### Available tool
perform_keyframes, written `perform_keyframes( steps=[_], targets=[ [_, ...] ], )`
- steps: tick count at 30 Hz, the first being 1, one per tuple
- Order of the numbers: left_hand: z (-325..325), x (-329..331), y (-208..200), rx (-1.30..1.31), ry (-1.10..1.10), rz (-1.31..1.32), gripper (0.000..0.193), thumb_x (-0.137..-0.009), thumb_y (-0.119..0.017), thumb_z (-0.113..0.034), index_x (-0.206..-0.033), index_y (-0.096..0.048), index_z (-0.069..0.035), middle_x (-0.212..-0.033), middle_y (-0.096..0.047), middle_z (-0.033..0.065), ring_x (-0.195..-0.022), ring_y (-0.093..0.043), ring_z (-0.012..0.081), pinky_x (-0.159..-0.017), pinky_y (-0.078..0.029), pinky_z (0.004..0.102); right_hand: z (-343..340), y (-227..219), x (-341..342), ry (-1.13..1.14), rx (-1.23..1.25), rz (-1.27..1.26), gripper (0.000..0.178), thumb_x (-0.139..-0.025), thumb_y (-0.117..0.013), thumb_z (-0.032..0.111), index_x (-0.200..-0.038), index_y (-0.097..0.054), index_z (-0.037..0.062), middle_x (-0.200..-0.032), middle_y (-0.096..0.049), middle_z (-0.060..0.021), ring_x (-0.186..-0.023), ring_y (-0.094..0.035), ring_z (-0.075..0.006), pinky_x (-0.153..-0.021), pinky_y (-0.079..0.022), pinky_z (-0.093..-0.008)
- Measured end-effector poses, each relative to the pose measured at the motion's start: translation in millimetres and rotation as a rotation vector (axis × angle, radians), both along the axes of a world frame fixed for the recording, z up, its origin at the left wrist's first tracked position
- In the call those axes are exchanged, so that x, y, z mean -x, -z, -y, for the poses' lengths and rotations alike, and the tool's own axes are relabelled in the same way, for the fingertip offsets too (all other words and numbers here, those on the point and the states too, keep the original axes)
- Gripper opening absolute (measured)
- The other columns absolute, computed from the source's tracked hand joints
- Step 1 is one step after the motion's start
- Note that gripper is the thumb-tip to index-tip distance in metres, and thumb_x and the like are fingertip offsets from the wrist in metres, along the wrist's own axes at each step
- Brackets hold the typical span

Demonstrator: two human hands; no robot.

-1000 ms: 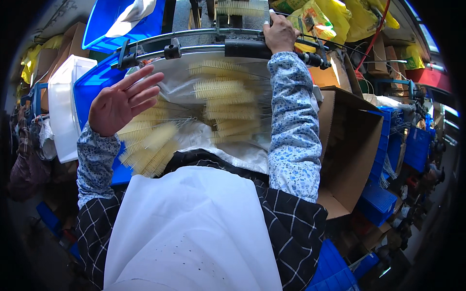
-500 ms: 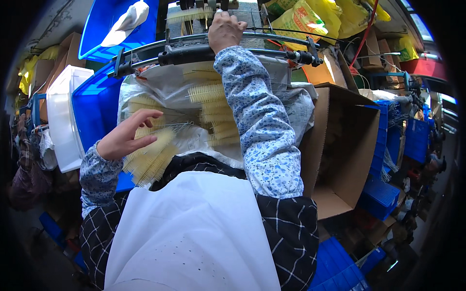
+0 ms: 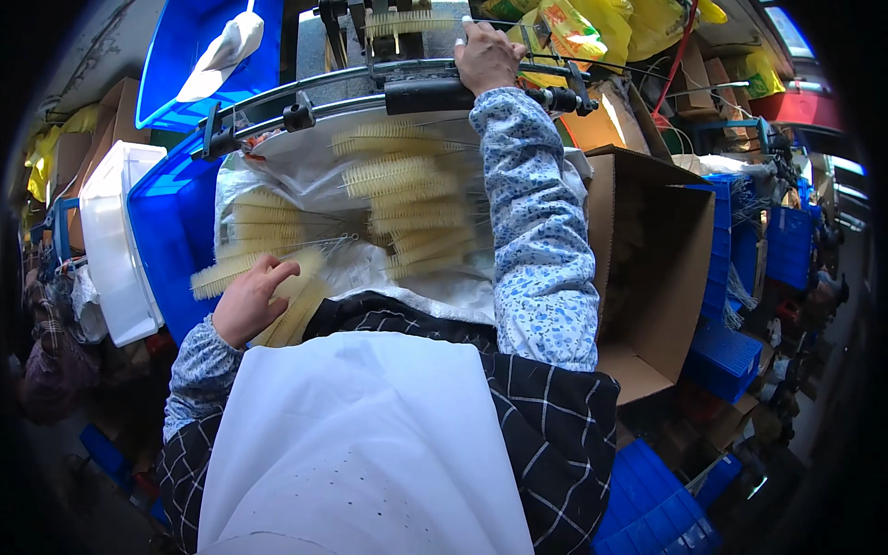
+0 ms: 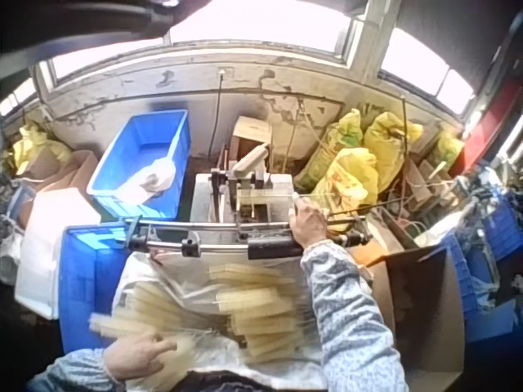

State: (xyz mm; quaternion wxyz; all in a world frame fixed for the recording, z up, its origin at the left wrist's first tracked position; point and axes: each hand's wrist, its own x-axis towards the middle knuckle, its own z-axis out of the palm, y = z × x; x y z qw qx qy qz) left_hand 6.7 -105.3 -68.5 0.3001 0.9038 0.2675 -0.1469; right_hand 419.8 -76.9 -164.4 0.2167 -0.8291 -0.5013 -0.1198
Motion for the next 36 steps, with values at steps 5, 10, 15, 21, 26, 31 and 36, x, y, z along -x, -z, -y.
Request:
perform_keyframes(
  steps=[5, 10, 15, 21, 26, 31, 36],
  targets=[
    [-11.8, -1.4, -10.0, 0.096, -0.129, 0.127, 0.028, -0.066, -0.055, -0.003, -0.093, -0.051, -0.008, -0.084, -0.05, 0.0136, -0.068, -0.054, 0.0288, -0.063, -0.045, 0.0342, 20.4, 3.2, -34.2, 0.044, 0.077, 0.054, 0.034, -0.079, -0.053, 0.029, -0.112, -0.054, 0.0181, -0.111, -0.055, -0.0025, -0.101, -0.051, -0.022, -0.085, -0.03, -0.0437],
    [-40.4, 19.9, -64.6, 0.181, -0.27, 0.399, 0.023, -0.064, -0.051, 0.002, -0.086, -0.047, -0.001, -0.078, -0.045, 0.005, -0.064, -0.047, 0.013, -0.059, -0.039, 0.0224, 28.8, -3.4, -54.4, 0.07, 0.185, 0.031, 0.032, -0.08, -0.051, 0.032, -0.111, -0.055, 0.0224, -0.108, -0.056, -0.0028, -0.102, -0.049, -0.0234, -0.084, -0.033, -0.0427],
    [-57.2, 54.7, -102.5, 0.308, -0.557, 0.666, 0.025, -0.062, -0.05, -0.009, -0.086, -0.045, -0.001, -0.074, -0.039, 0.0039, -0.063, -0.036, 0.009, -0.057, -0.03, 0.0208, 10.6, -11.1, -74.2, 0.128, 0.224, 0.25, 0.027, -0.082, -0.047, 0.034, -0.106, -0.059, 0.0255, -0.107, -0.056, -0.0027, -0.106, -0.045, -0.0217, -0.087, -0.033, -0.0434],
    [-64.4, 41.1, -74.1, 0.514, -0.501, 0.856, 0.026, -0.067, -0.051, -0.013, -0.09, -0.045, -0.002, -0.077, -0.042, 0.006, -0.064, -0.041, 0.0105, -0.055, -0.035, 0.0223, 32.5, -35.5, -90.9, -0.213, 0.23, -0.078, 0.022, -0.085, -0.049, 0.025, -0.102, -0.059, 0.0164, -0.098, -0.059, -0.009, -0.09, -0.055, -0.0259, -0.081, -0.042, -0.0326],
    [-63.4, -4.2, -60.2, 0.753, -0.39, 0.861, 0.021, -0.075, -0.054, -0.007, -0.093, -0.046, -0.002, -0.084, -0.047, 0.0072, -0.073, -0.052, 0.0126, -0.061, -0.045, 0.0248, 104.4, -82.6, -54.8, -0.463, 0.454, -0.911, 0.036, -0.087, -0.05, 0.031, -0.11, -0.053, 0.0039, -0.102, -0.057, -0.008, -0.098, -0.052, -0.017, -0.087, -0.041, -0.0309],
    [-32.7, -76.0, -25.3, 0.506, -0.219, 0.951, 0.022, -0.078, -0.059, -0.003, -0.097, -0.049, -0.003, -0.092, -0.051, 0.0066, -0.08, -0.056, 0.0144, -0.068, -0.048, 0.0261, 108.9, -115.4, 52.7, -0.795, 0.559, -0.968, 0.043, -0.086, -0.05, 0.033, -0.118, -0.046, 0.0045, -0.106, -0.055, -0.0093, -0.099, -0.05, -0.017, -0.085, -0.04, -0.0299],
    [-25.3, -64.6, -4.7, 0.24, -0.246, 0.812, 0.038, -0.076, -0.063, -0.01, -0.111, -0.046, -0.006, -0.11, -0.049, 0.0104, -0.087, -0.055, 0.0174, -0.074, -0.047, 0.0272, 82.1, -95.1, 130.5, -0.817, 0.409, -1.039, 0.037, -0.084, -0.052, 0.037, -0.107, -0.054, 0.0071, -0.096, -0.059, -0.0106, -0.088, -0.055, -0.0207, -0.074, -0.043, -0.0307]
  ],
)
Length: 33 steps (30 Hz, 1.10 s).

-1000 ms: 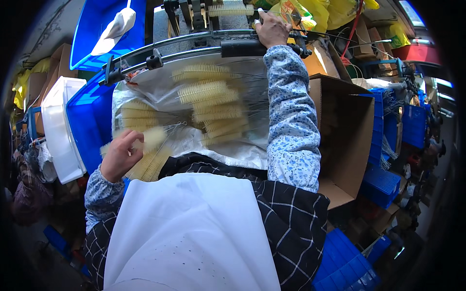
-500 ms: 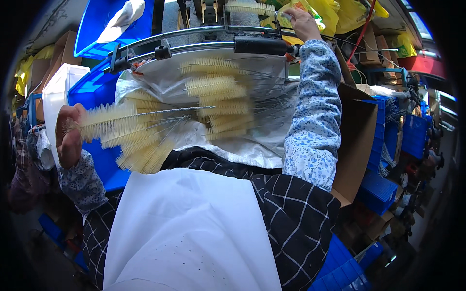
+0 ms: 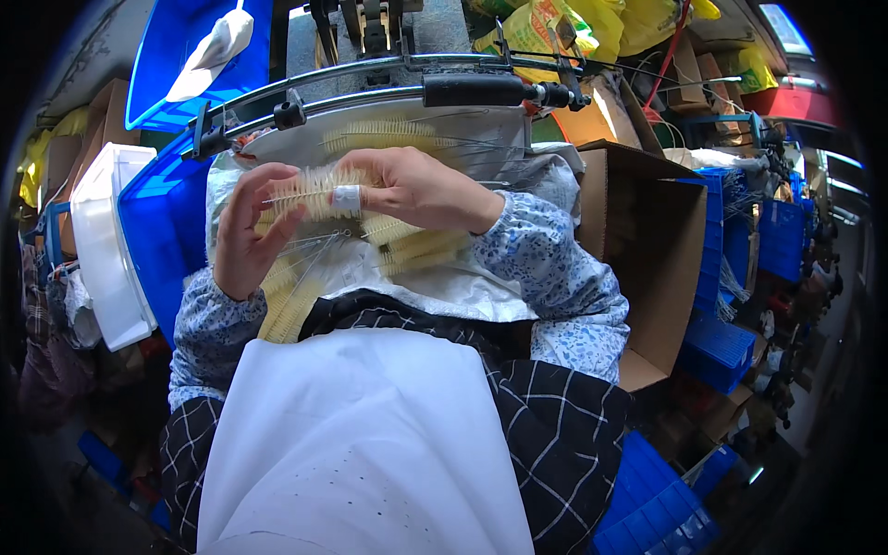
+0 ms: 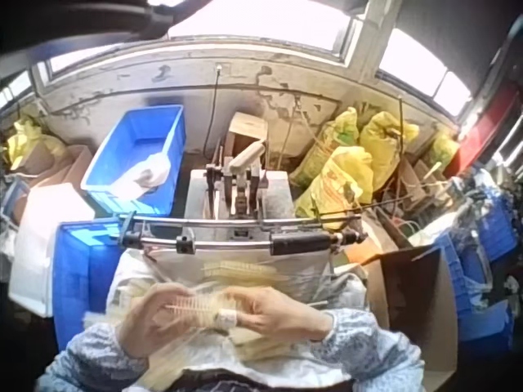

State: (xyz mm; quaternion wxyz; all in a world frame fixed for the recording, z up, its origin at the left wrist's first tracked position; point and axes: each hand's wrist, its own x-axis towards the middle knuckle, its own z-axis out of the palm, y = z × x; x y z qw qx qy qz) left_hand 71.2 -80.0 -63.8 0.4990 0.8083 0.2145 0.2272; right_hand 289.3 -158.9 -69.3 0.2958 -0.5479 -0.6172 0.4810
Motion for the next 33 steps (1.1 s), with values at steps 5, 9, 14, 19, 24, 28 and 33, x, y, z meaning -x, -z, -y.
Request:
perform_keyframes(
  steps=[5, 9, 14, 19, 24, 28, 33],
  targets=[
    [-37.7, 95.4, 4.5, -0.292, -0.243, -0.482, 0.054, -0.077, -0.063, -0.023, -0.122, -0.039, -0.008, -0.116, -0.047, 0.0149, -0.104, -0.048, 0.0228, -0.084, -0.042, 0.0347, -41.0, 54.2, -94.9, 0.66, -0.704, 0.959, 0.02, -0.075, -0.06, 0.022, -0.095, -0.061, 0.019, -0.072, -0.057, -0.0047, -0.069, -0.055, -0.0233, -0.062, -0.044, -0.0349],
    [-40.4, 194.0, 42.4, -0.014, -0.408, -0.847, 0.05, -0.081, -0.057, -0.032, -0.12, -0.041, -0.005, -0.115, -0.048, 0.0147, -0.101, -0.051, 0.0229, -0.081, -0.042, 0.0317, -66.8, 87.4, -123.4, 0.704, -0.416, 1.134, 0.027, -0.077, -0.052, 0.02, -0.103, -0.059, 0.0257, -0.085, -0.059, -0.0025, -0.085, -0.051, -0.024, -0.075, -0.038, -0.0389],
    [-30.6, 200.5, 45.4, 0.531, -0.361, -0.584, 0.044, -0.082, -0.056, -0.034, -0.115, -0.044, -0.008, -0.104, -0.051, 0.0078, -0.088, -0.053, 0.015, -0.069, -0.044, 0.0244, -70.2, 85.9, -126.5, 0.7, -0.326, 1.131, 0.029, -0.078, -0.05, 0.021, -0.105, -0.058, 0.0284, -0.091, -0.058, -0.002, -0.09, -0.049, -0.0234, -0.079, -0.035, -0.0389],
    [-28.3, 186.1, 16.1, 0.686, -0.437, -0.582, 0.04, -0.081, -0.058, -0.031, -0.112, -0.045, -0.009, -0.096, -0.05, 0.0032, -0.081, -0.052, 0.0098, -0.064, -0.044, 0.0203, -73.5, 90.2, -129.2, 0.709, -0.346, 1.113, 0.029, -0.078, -0.051, 0.022, -0.105, -0.058, 0.0285, -0.092, -0.058, -0.0007, -0.09, -0.049, -0.0233, -0.079, -0.035, -0.0388],
    [-28.3, 173.6, 10.3, 0.551, -0.353, -0.406, 0.028, -0.077, -0.06, -0.009, -0.102, -0.046, -0.006, -0.093, -0.048, 0.0001, -0.079, -0.05, 0.008, -0.067, -0.041, 0.0188, -76.3, 89.0, -128.3, 0.671, -0.405, 1.095, 0.029, -0.078, -0.051, 0.021, -0.104, -0.058, 0.0295, -0.091, -0.057, 0.0, -0.09, -0.049, -0.023, -0.079, -0.035, -0.0386],
    [-36.5, 165.4, 6.7, 0.386, -0.295, -0.26, 0.021, -0.075, -0.056, 0.0, -0.092, -0.046, -0.006, -0.088, -0.045, -0.0008, -0.078, -0.046, 0.0068, -0.07, -0.038, 0.0194, -78.2, 89.7, -129.0, 0.65, -0.414, 1.118, 0.029, -0.079, -0.05, 0.019, -0.104, -0.058, 0.031, -0.092, -0.057, 0.001, -0.092, -0.047, -0.0215, -0.08, -0.033, -0.0375],
    [-52.7, 137.1, -10.0, 0.297, -0.122, -0.1, 0.02, -0.075, -0.054, 0.0, -0.089, -0.043, -0.009, -0.087, -0.037, 0.0019, -0.077, -0.039, 0.0082, -0.068, -0.035, 0.0213, -96.0, 100.6, -149.0, 0.58, -0.439, 1.187, 0.031, -0.081, -0.05, 0.019, -0.109, -0.056, 0.0304, -0.102, -0.054, 0.0033, -0.105, -0.041, -0.0198, -0.09, -0.025, -0.0429]
  ],
)
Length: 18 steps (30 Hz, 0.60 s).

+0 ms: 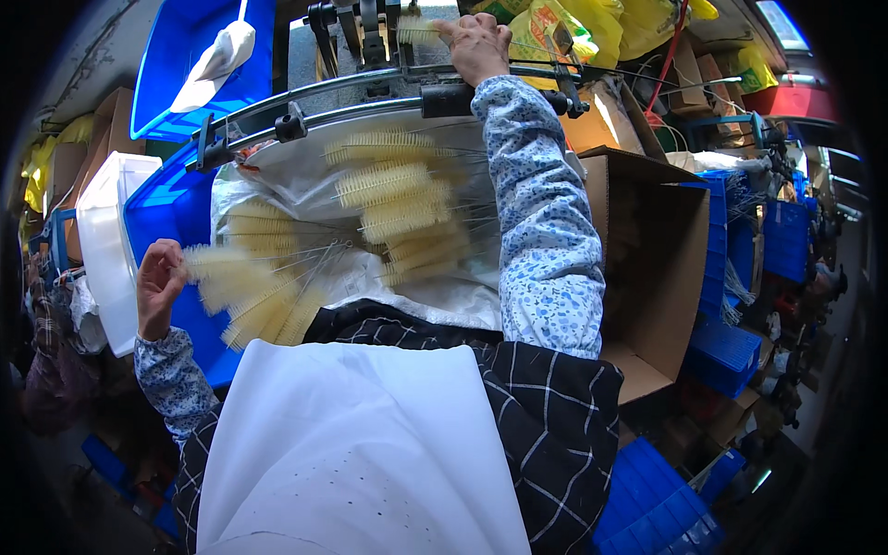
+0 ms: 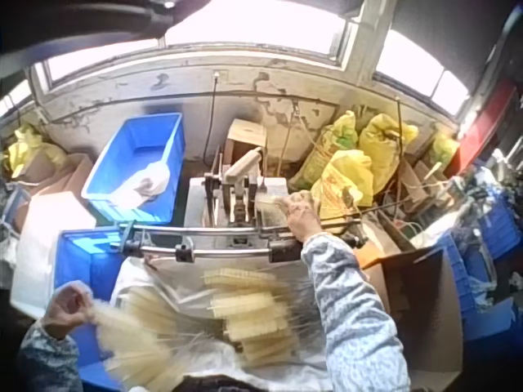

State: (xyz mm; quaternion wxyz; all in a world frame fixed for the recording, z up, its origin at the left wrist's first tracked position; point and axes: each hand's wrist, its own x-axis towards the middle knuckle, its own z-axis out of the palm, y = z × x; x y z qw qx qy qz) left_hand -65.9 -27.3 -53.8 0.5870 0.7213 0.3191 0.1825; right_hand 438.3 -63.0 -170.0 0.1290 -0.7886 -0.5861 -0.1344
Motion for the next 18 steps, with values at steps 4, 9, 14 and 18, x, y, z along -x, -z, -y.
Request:
perform_keyframes(
  steps=[4, 9, 14, 18],
  targets=[
    [-5.1, -14.5, -15.5, -0.13, -0.02, 0.035, 0.021, -0.073, -0.056, -0.006, -0.09, -0.043, -0.008, -0.086, -0.036, 0.0027, -0.082, -0.037, 0.0115, -0.074, -0.031, 0.0227, -13.7, 14.8, -14.4, -0.038, 0.026, 0.068, 0.037, -0.082, -0.047, 0.017, -0.116, -0.05, 0.0287, -0.116, -0.049, 0.0046, -0.115, -0.036, -0.0176, -0.094, -0.022, -0.0457],
    [-6.8, -6.1, -29.2, -0.213, -0.203, 0.164, 0.022, -0.072, -0.054, -0.005, -0.091, -0.043, -0.007, -0.087, -0.037, 0.0045, -0.083, -0.037, 0.0134, -0.077, -0.029, 0.0246, 11.2, 5.4, -17.9, 0.075, -0.099, 0.156, 0.043, -0.081, -0.05, 0.027, -0.123, -0.041, 0.0238, -0.122, -0.044, -0.001, -0.115, -0.036, -0.0205, -0.092, -0.025, -0.0457],
    [-6.1, 8.0, -28.1, -0.12, -0.317, 0.271, 0.017, -0.077, -0.054, -0.009, -0.091, -0.043, -0.006, -0.088, -0.038, 0.005, -0.08, -0.037, 0.0111, -0.073, -0.03, 0.0225, 37.2, 4.2, -24.5, 0.26, -0.087, -0.073, 0.042, -0.076, -0.054, 0.035, -0.113, -0.053, 0.0155, -0.113, -0.052, -0.0043, -0.109, -0.041, -0.0215, -0.09, -0.028, -0.044],
    [-9.8, 3.3, -26.8, -0.073, -0.287, 0.323, 0.016, -0.081, -0.054, -0.012, -0.091, -0.043, -0.006, -0.088, -0.038, 0.0046, -0.078, -0.037, 0.0092, -0.07, -0.03, 0.0204, 35.1, 2.9, -20.0, 0.21, -0.129, -0.216, 0.038, -0.078, -0.053, 0.032, -0.111, -0.055, 0.0149, -0.106, -0.056, -0.0063, -0.1, -0.05, -0.0247, -0.087, -0.03, -0.0453]
  ],
)
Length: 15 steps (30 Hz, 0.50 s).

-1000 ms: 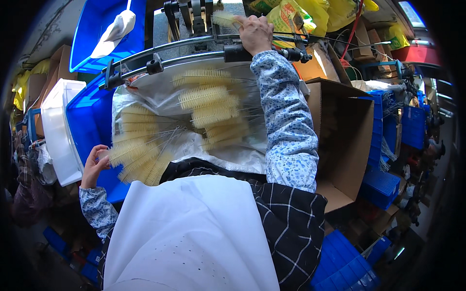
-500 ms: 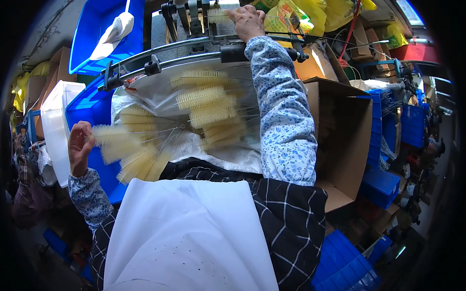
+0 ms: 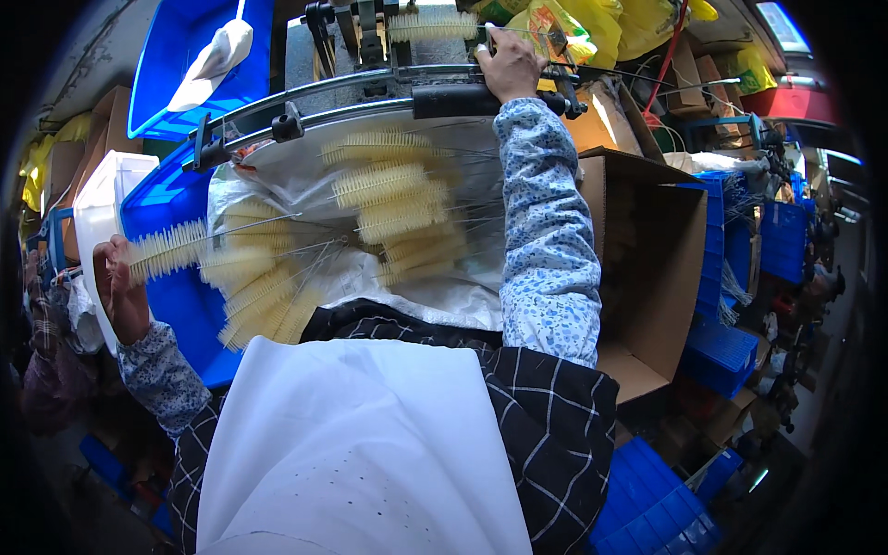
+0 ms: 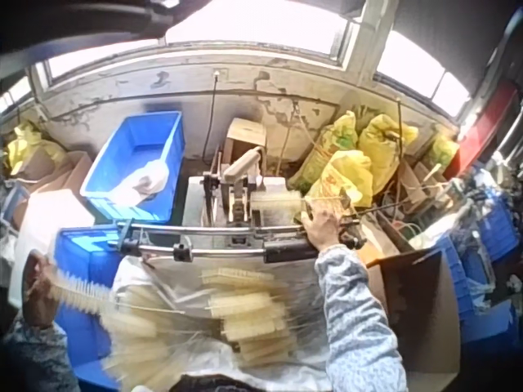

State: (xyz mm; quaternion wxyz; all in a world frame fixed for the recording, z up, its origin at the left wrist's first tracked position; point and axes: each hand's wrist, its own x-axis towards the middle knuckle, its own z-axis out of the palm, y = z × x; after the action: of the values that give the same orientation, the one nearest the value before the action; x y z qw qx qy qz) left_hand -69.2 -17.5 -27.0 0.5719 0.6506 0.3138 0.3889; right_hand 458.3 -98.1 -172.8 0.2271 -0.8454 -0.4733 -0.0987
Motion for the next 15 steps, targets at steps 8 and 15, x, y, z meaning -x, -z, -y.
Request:
perform_keyframes(
  steps=[8, 15],
  targets=[
    [2.9, 13.4, -12.0, -0.053, -0.061, -0.008, 0.018, -0.081, -0.054, -0.012, -0.093, -0.042, -0.006, -0.089, -0.037, 0.0045, -0.079, -0.037, 0.0095, -0.071, -0.031, 0.0209, -19.0, -3.4, 33.1, -0.052, -0.065, -0.051, 0.034, -0.075, -0.054, 0.025, -0.107, -0.057, 0.0122, -0.103, -0.057, -0.0053, -0.095, -0.053, -0.0227, -0.082, -0.032, -0.0434],
    [8.0, 13.7, -21.2, -0.031, -0.05, -0.02, 0.019, -0.08, -0.054, -0.012, -0.092, -0.04, -0.007, -0.088, -0.036, 0.0044, -0.082, -0.039, 0.012, -0.075, -0.034, 0.0245, -41.0, -6.7, 71.6, -0.035, -0.045, -0.009, 0.031, -0.075, -0.054, 0.023, -0.104, -0.058, 0.0108, -0.102, -0.057, -0.0045, -0.093, -0.054, -0.0225, -0.081, -0.032, -0.0412]
  ],
)
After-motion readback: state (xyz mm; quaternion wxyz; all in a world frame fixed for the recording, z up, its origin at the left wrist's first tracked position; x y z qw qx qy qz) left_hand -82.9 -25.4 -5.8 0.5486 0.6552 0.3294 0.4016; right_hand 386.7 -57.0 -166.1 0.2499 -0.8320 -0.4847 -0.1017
